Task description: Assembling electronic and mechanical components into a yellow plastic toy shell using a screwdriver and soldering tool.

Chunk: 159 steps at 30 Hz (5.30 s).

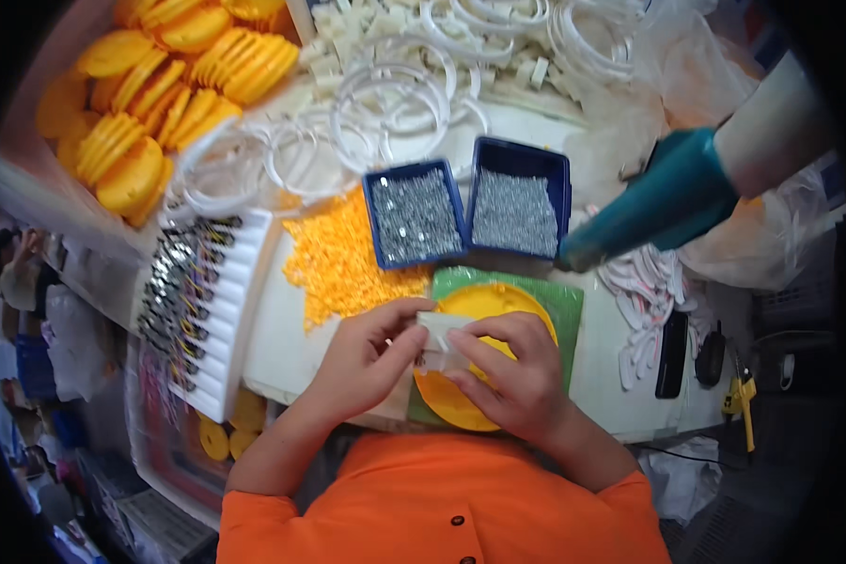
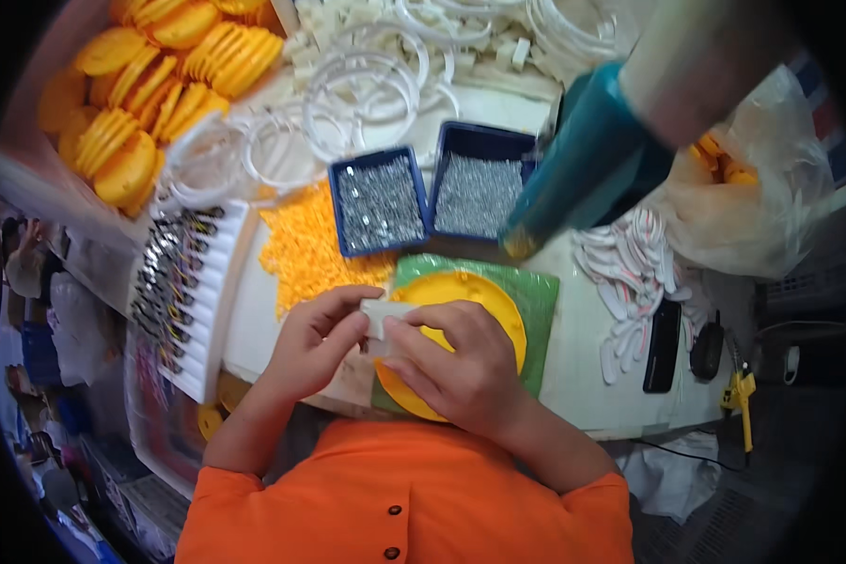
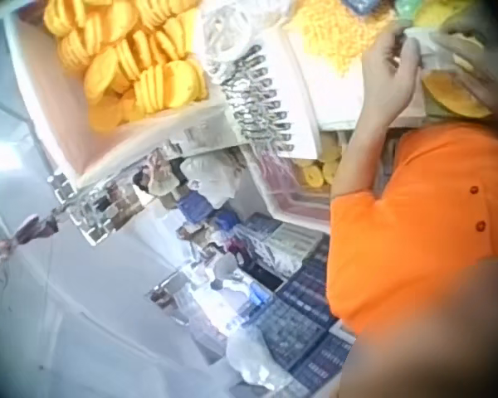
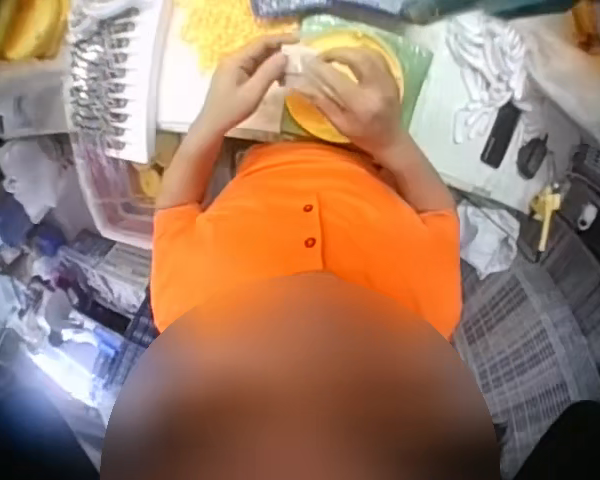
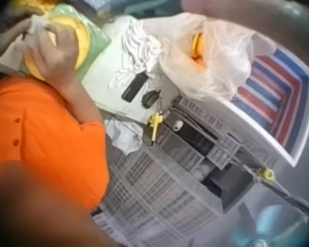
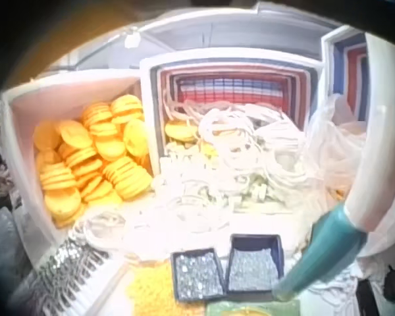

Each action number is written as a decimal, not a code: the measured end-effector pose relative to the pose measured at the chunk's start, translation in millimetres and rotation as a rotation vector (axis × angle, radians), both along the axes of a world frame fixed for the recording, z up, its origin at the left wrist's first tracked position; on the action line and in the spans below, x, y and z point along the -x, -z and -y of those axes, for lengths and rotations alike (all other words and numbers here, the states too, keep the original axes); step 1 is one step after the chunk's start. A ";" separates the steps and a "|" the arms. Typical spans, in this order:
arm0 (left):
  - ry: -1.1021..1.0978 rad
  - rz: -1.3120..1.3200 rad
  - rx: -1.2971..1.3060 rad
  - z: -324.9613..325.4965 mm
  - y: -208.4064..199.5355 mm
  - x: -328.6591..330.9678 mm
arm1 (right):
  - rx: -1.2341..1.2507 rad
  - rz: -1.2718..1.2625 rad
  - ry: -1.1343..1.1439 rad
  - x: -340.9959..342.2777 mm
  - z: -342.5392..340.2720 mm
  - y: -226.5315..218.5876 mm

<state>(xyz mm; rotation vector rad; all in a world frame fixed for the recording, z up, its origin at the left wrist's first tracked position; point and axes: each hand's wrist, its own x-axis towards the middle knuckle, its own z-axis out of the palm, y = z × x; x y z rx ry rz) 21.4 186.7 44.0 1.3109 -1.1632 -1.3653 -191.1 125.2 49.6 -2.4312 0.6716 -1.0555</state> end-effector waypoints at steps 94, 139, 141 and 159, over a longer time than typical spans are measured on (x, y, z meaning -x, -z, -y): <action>-0.075 0.512 0.457 56.0 37.8 12.5 | 0.016 -0.287 0.106 59.2 46.5 40.9; 0.155 0.814 0.725 73.1 32.0 10.5 | 0.317 -0.386 0.289 35.8 152.9 42.6; 0.118 0.888 0.743 99.9 23.5 13.5 | 0.293 -0.411 0.275 32.8 159.3 44.7; 0.010 1.048 0.834 183.0 58.7 23.5 | -0.116 -0.303 0.122 64.1 7.5 26.0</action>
